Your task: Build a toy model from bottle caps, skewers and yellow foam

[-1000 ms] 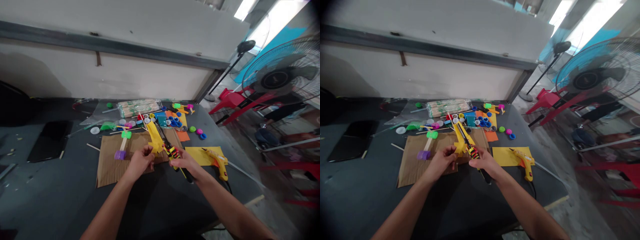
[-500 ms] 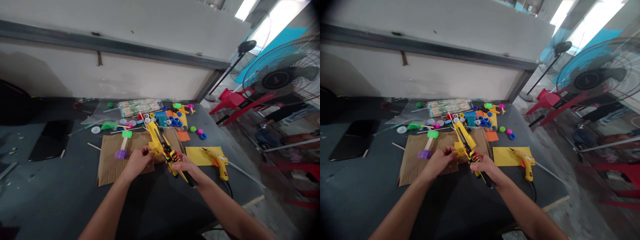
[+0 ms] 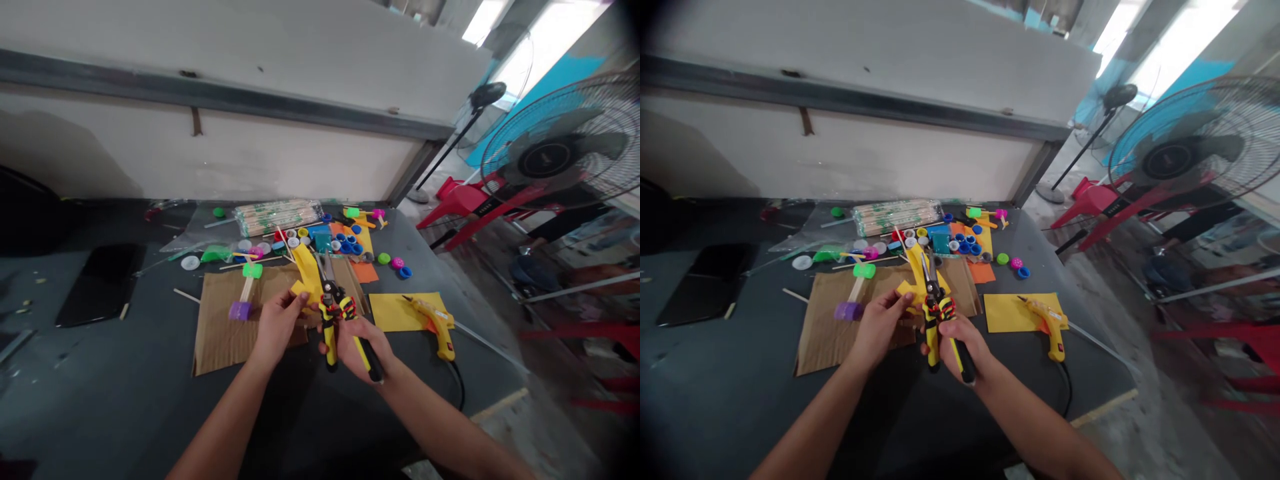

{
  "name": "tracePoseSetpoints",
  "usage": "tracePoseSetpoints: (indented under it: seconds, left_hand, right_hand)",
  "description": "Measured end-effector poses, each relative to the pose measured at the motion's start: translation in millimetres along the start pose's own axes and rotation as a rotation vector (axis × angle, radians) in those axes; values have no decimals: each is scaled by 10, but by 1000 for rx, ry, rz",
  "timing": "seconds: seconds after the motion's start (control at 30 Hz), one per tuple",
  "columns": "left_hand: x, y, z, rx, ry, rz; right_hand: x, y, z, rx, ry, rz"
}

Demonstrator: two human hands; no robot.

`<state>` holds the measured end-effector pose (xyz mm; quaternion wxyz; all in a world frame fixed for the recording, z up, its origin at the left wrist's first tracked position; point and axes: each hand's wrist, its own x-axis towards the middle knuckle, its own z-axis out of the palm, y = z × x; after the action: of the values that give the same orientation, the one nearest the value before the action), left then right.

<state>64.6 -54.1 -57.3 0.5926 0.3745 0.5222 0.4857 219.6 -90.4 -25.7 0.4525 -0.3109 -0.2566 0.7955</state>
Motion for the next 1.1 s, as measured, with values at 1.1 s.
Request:
tracePoseSetpoints:
  seconds: [1.1]
  left_hand:
    - [167, 8, -281, 347, -12, 150]
  right_hand:
    - [-153, 136, -154, -372, 51, 243]
